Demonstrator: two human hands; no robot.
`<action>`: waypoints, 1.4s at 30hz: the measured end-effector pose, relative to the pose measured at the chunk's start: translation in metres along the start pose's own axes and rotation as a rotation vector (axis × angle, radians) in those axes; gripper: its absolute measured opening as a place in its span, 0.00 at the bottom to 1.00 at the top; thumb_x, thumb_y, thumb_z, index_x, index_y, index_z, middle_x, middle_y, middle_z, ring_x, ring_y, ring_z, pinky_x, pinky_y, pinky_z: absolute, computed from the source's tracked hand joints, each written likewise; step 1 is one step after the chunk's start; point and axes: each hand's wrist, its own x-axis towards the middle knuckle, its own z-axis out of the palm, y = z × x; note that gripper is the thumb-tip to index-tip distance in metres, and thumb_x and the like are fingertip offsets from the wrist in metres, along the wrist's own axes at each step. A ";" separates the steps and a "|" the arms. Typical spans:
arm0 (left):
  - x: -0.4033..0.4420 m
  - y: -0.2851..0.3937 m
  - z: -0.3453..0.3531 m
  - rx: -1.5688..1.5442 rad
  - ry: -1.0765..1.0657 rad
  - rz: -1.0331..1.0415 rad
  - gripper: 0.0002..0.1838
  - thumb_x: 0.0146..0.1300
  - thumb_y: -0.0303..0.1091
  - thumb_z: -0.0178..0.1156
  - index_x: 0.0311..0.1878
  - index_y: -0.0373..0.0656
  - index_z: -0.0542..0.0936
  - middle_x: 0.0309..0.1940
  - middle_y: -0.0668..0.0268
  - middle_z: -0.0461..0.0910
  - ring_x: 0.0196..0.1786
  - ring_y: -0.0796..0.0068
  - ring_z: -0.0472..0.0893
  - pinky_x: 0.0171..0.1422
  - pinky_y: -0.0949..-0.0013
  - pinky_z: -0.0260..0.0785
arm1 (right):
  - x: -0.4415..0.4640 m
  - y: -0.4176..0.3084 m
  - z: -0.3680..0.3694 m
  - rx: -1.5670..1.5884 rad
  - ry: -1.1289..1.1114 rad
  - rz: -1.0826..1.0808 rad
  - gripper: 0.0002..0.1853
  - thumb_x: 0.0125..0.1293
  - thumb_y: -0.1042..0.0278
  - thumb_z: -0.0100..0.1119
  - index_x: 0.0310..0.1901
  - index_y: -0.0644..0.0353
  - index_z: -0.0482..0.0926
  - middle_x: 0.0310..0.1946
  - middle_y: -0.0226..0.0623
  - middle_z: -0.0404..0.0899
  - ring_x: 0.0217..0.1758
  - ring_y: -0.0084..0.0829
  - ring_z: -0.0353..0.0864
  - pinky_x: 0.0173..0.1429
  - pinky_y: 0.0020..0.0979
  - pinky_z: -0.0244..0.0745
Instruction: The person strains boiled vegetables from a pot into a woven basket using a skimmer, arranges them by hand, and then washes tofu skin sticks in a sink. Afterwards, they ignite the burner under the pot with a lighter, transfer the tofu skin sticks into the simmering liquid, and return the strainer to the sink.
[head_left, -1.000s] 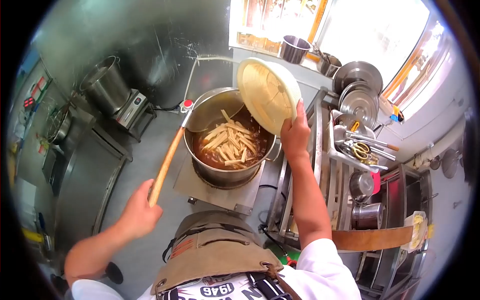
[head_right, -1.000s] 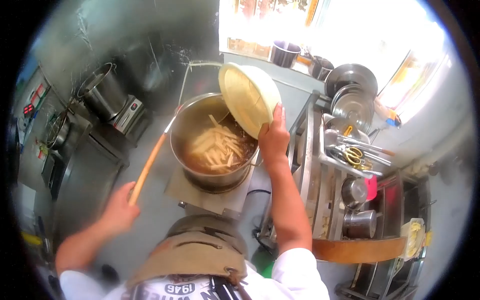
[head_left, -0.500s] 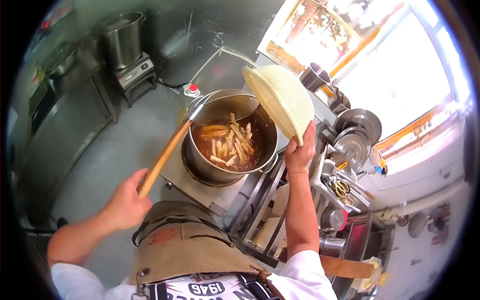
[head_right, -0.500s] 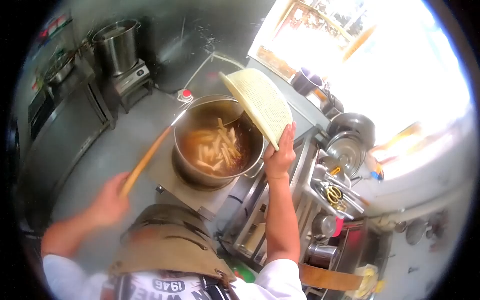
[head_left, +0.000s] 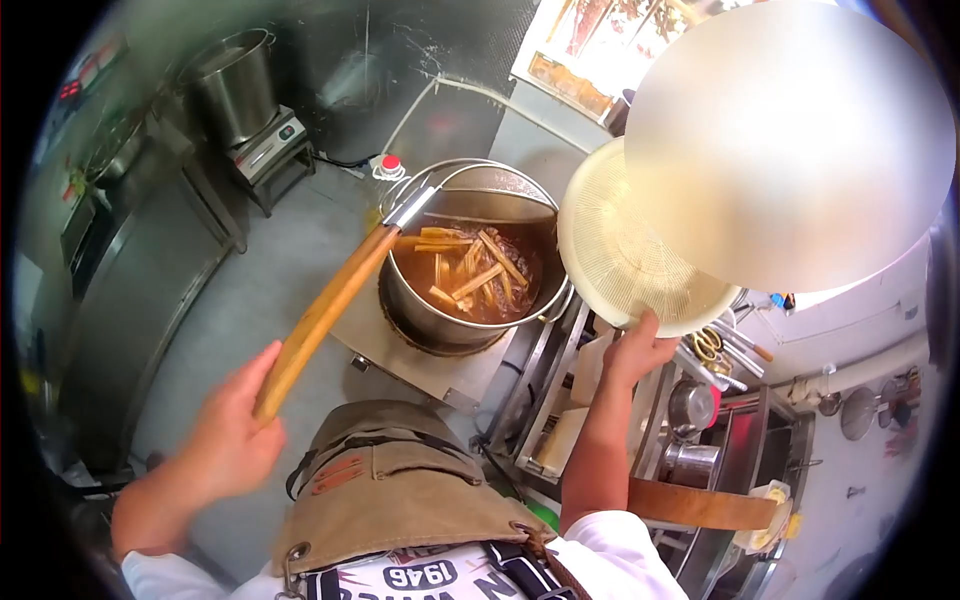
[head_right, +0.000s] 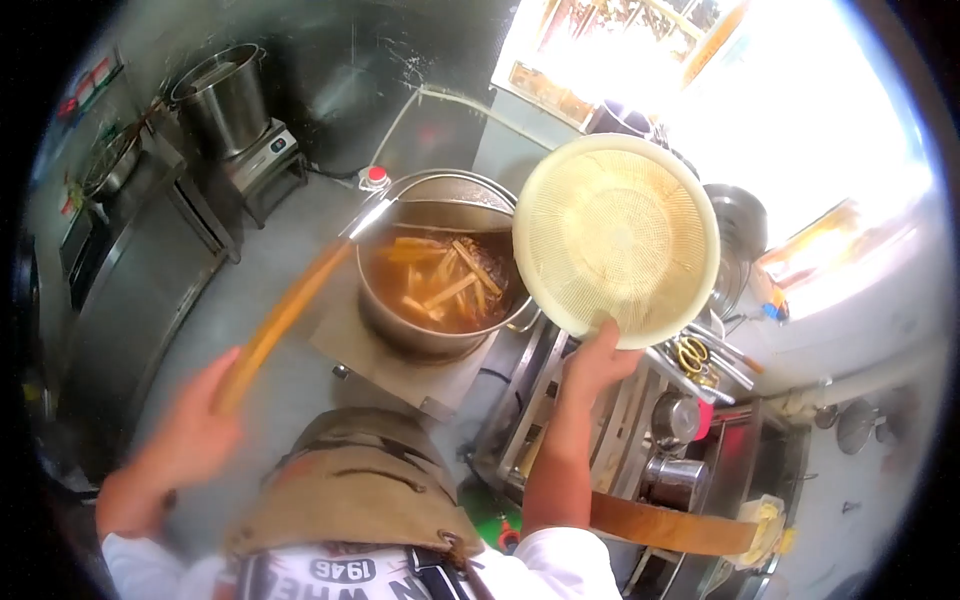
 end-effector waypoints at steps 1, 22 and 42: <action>0.002 0.023 -0.017 -0.059 -0.071 -0.129 0.33 0.50 0.20 0.50 0.64 0.30 0.61 0.44 0.47 0.76 0.42 0.56 0.78 0.48 0.63 0.69 | -0.003 -0.003 -0.005 0.018 0.005 0.021 0.18 0.56 0.81 0.51 0.50 0.74 0.68 0.46 0.46 0.75 0.45 0.32 0.77 0.50 0.29 0.71; 0.006 0.039 0.003 -0.272 -0.046 -0.182 0.32 0.50 0.19 0.53 0.63 0.31 0.63 0.35 0.59 0.73 0.36 0.69 0.77 0.38 0.74 0.69 | -0.006 -0.018 -0.003 0.464 -0.077 0.414 0.16 0.61 0.79 0.49 0.51 0.71 0.66 0.43 0.43 0.75 0.39 0.32 0.79 0.33 0.31 0.78; 0.006 -0.031 0.098 -1.685 -0.399 -0.441 0.26 0.56 0.25 0.47 0.61 0.34 0.63 0.34 0.56 0.70 0.23 0.73 0.71 0.20 0.71 0.68 | -0.146 -0.076 -0.143 0.439 0.011 1.212 0.14 0.62 0.73 0.51 0.49 0.65 0.70 0.41 0.40 0.78 0.35 0.33 0.80 0.33 0.29 0.76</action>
